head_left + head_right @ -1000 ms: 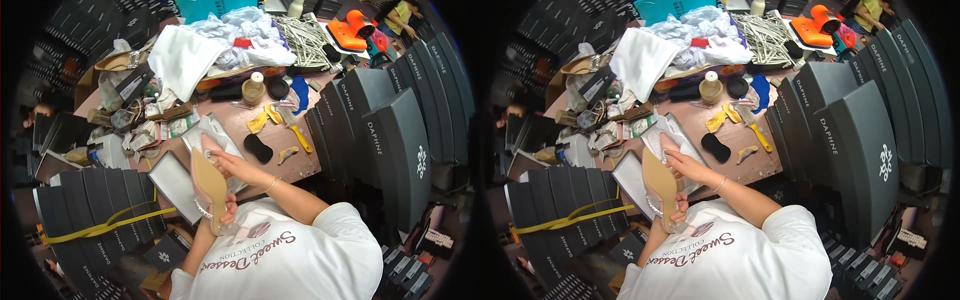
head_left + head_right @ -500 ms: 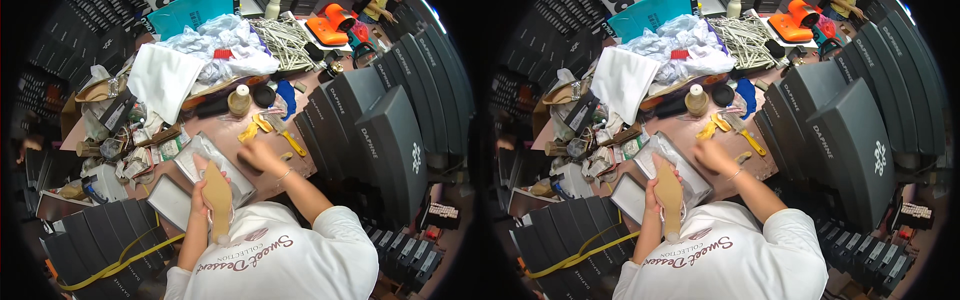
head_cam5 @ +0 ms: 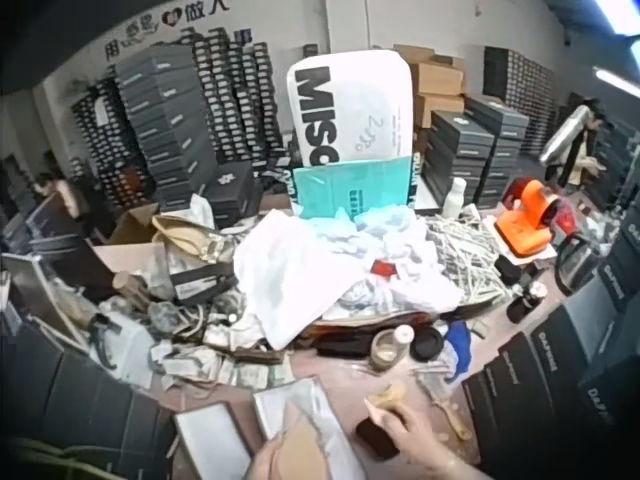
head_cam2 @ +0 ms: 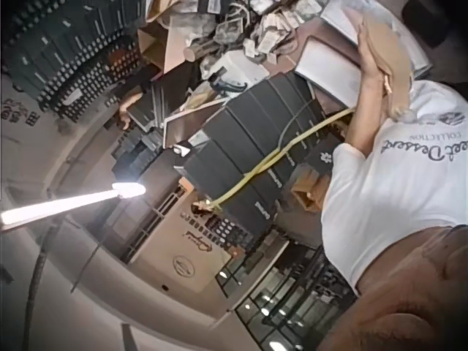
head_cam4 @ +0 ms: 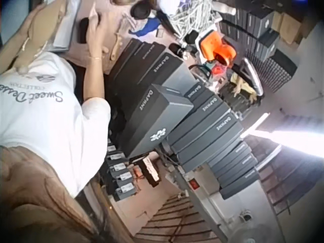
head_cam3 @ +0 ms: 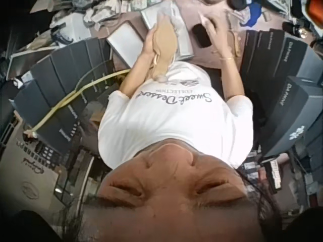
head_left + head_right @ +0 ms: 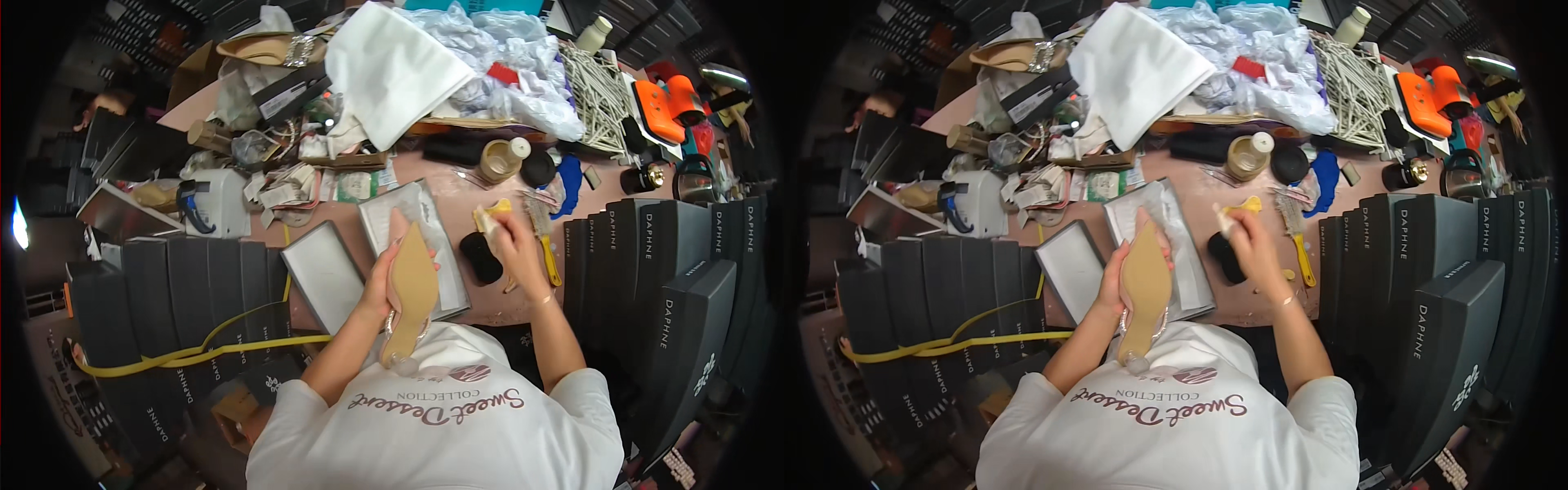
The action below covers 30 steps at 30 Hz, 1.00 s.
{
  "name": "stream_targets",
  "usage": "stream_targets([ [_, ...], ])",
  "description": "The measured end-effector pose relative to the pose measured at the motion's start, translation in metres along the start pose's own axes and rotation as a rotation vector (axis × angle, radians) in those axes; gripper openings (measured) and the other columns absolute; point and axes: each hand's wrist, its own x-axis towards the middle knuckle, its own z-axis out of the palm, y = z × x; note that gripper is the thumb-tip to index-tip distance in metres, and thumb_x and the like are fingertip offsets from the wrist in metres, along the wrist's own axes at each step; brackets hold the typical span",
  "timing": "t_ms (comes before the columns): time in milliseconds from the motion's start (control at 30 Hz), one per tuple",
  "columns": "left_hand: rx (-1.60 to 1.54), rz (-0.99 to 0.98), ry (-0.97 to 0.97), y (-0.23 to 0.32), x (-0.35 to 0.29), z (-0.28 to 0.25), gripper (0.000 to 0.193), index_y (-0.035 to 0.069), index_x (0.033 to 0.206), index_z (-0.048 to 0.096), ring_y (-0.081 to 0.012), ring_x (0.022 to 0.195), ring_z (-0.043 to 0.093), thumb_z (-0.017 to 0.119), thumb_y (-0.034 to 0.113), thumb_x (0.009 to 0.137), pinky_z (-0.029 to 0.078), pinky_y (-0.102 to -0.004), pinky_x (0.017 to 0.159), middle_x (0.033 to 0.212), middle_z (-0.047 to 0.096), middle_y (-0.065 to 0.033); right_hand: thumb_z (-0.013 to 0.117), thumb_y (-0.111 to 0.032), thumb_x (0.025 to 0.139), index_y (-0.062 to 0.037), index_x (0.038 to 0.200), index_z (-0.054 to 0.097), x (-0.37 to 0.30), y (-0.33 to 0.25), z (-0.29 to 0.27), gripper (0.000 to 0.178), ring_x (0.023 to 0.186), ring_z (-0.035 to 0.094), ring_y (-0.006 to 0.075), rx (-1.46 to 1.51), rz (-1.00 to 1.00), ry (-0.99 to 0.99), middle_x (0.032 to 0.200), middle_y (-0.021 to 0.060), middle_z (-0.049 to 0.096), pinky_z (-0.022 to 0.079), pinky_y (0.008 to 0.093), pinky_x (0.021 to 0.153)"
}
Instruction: Inspecting, cleaning, and packing pairs of shoes into boxes at a factory workstation.
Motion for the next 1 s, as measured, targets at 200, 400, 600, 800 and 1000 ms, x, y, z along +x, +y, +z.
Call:
stream_targets([
  [200,0.042,0.132,-0.03,-0.014,-0.024,0.012,0.053,0.008,0.135,0.039,-0.0252,0.096,0.06,0.033,0.044,0.097,0.051,-0.0354,0.083,0.112,0.057,-0.0137,0.066,-0.016,0.077,-0.0085,0.085,0.057,-0.042,-0.068,0.083,0.014,0.064,0.06,0.0258,-0.488,-0.679,-0.227,0.073,0.0086,0.055,0.048,0.0357,0.053],
  [400,0.124,0.234,-0.142,-0.007,-0.061,0.013,0.051,0.01,0.137,0.038,-0.0189,0.1,0.058,0.032,0.042,0.098,0.048,-0.0293,0.086,0.115,0.056,-0.0089,0.061,-0.015,0.079,-0.01,0.083,0.055,-0.092,-0.087,0.093,0.009,0.059,0.059,0.0272,-0.503,-0.777,-0.379,0.069,0.009,0.053,0.045,0.0367,0.047],
  [600,0.019,0.272,-0.072,-0.007,-0.078,0.007,0.054,0.008,0.138,0.036,-0.0196,0.104,0.057,0.031,0.044,0.099,0.047,-0.0304,0.09,0.118,0.056,-0.0094,0.061,-0.015,0.076,-0.009,0.077,0.054,-0.079,-0.114,0.118,0.01,0.058,0.061,0.024,-0.792,-0.726,-0.441,0.066,0.0054,0.055,0.048,0.0336,0.046],
  [800,-0.054,0.24,0.074,-0.013,-0.076,0.002,0.054,0.006,0.132,0.042,-0.0231,0.108,0.057,0.028,0.046,0.098,0.045,-0.0359,0.094,0.122,0.055,-0.012,0.058,-0.02,0.079,-0.0087,0.077,0.056,-0.056,-0.106,0.129,0.012,0.05,0.059,0.0253,-0.793,-0.719,-0.282,0.063,0.0074,0.058,0.048,0.036,0.044],
  [1000,-0.03,0.233,-0.04,0.005,-0.066,0.008,0.053,0.008,0.134,0.038,-0.0259,0.095,0.06,0.03,0.045,0.097,0.05,-0.0378,0.084,0.11,0.056,-0.015,0.06,-0.014,0.075,-0.0105,0.078,0.054,-0.106,-0.092,0.101,0.008,0.055,0.059,0.022,-0.564,-0.984,-0.417,0.065,0.0051,0.054,0.048,0.033,0.047],
])
